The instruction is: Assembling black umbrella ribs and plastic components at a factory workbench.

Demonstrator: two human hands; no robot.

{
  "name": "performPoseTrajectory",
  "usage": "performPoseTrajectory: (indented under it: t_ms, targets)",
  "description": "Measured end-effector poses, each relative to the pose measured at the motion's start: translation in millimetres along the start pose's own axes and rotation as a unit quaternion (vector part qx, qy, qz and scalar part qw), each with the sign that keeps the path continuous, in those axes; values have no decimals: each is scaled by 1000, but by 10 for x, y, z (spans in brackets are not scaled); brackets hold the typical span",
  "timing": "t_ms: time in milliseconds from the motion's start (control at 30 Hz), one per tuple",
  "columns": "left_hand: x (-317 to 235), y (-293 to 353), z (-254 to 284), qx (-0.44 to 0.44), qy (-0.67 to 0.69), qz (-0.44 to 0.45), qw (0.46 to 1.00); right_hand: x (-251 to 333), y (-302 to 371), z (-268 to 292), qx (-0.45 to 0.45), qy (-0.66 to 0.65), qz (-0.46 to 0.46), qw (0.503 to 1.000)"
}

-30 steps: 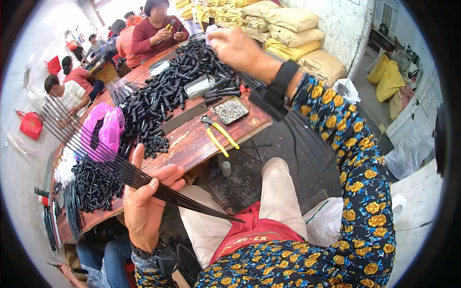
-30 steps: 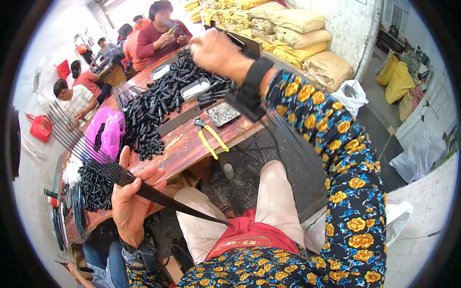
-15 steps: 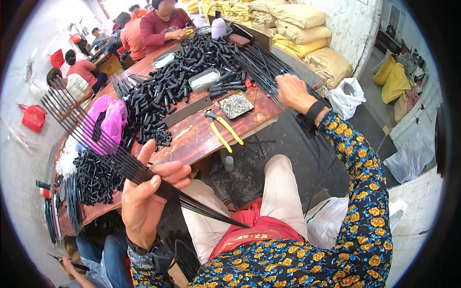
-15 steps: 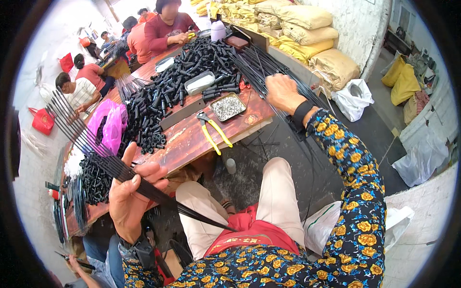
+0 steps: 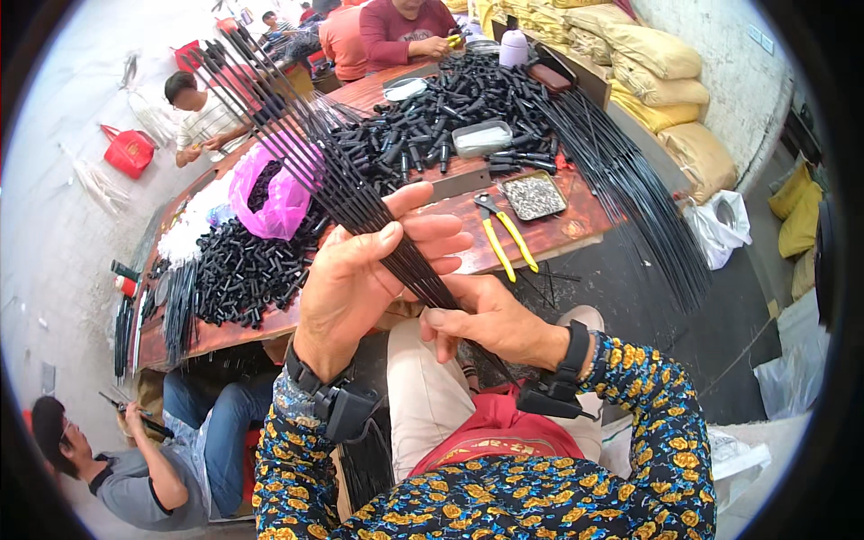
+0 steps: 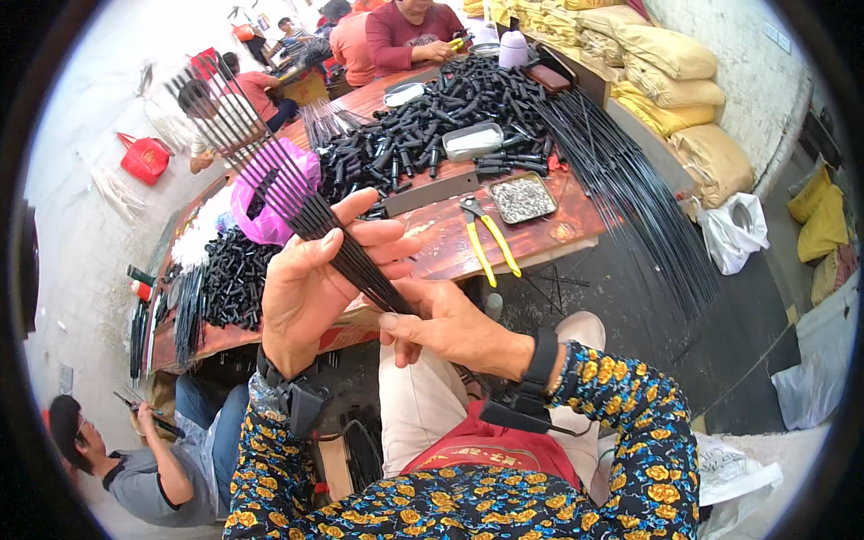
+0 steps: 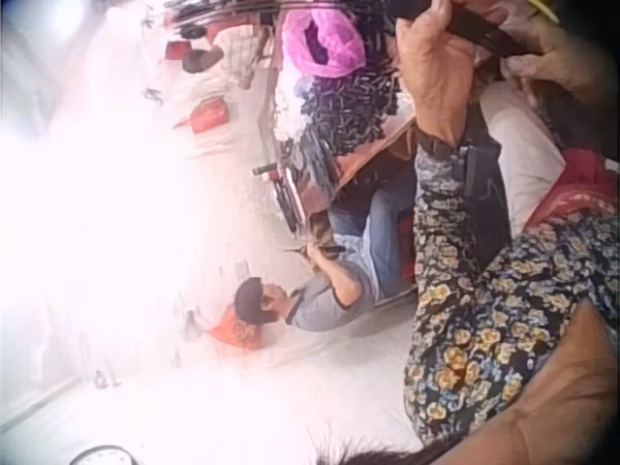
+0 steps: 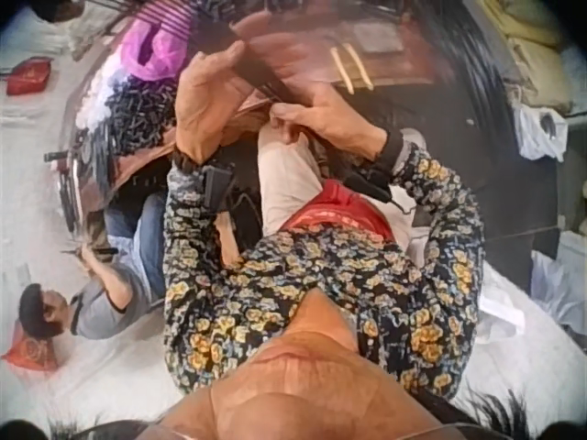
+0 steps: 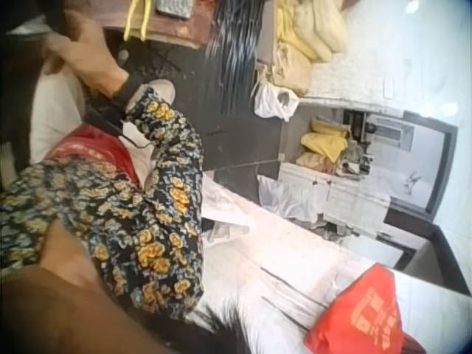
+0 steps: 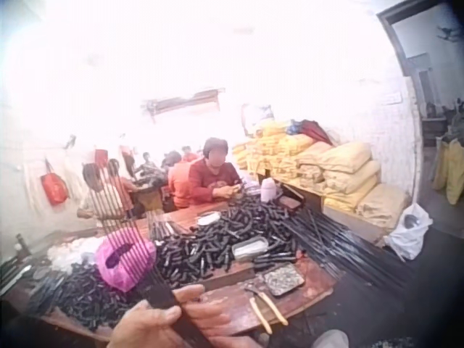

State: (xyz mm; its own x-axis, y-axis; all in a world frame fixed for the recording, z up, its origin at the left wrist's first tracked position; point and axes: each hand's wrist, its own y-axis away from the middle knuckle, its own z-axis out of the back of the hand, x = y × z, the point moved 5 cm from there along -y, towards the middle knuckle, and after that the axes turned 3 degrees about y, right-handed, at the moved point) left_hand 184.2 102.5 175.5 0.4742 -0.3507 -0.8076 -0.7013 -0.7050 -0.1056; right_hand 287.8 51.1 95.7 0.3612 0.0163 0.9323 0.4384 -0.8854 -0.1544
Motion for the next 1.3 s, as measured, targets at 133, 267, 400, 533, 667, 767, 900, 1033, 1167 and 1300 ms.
performPoseTrajectory:
  t_ms: [133,267,400,533,667,767,900,1033,1167,1300]
  targets:
    - [-44,-293,145,35,8,11,999,228,-29,165,-7,-43,-58,997]
    - [-268,-663,201,70,-41,6,997,530,-397,329,15,215,-20,976]
    - [-516,-1129,375,103,-111,-2,988,747,-869,621,-6,339,28,940]
    - [-387,-1417,555,110,-136,22,984,485,-1048,988,-51,314,4,948]
    - [121,-975,775,60,-161,74,982,74,-668,774,-37,379,-21,924]
    - [608,-531,797,6,-142,135,981,-428,-279,684,-5,332,-68,941]
    - [914,-100,883,-13,-115,143,983,-965,-65,617,-28,338,-35,940]
    - [1082,104,1003,-90,-168,104,976,-1296,-54,779,-57,376,-77,922]
    - [1042,389,1241,-199,-140,63,968,-1466,-110,1001,-84,395,-33,914]
    - [831,548,1280,-254,-149,10,956,-1499,-216,1192,-100,429,-10,898]
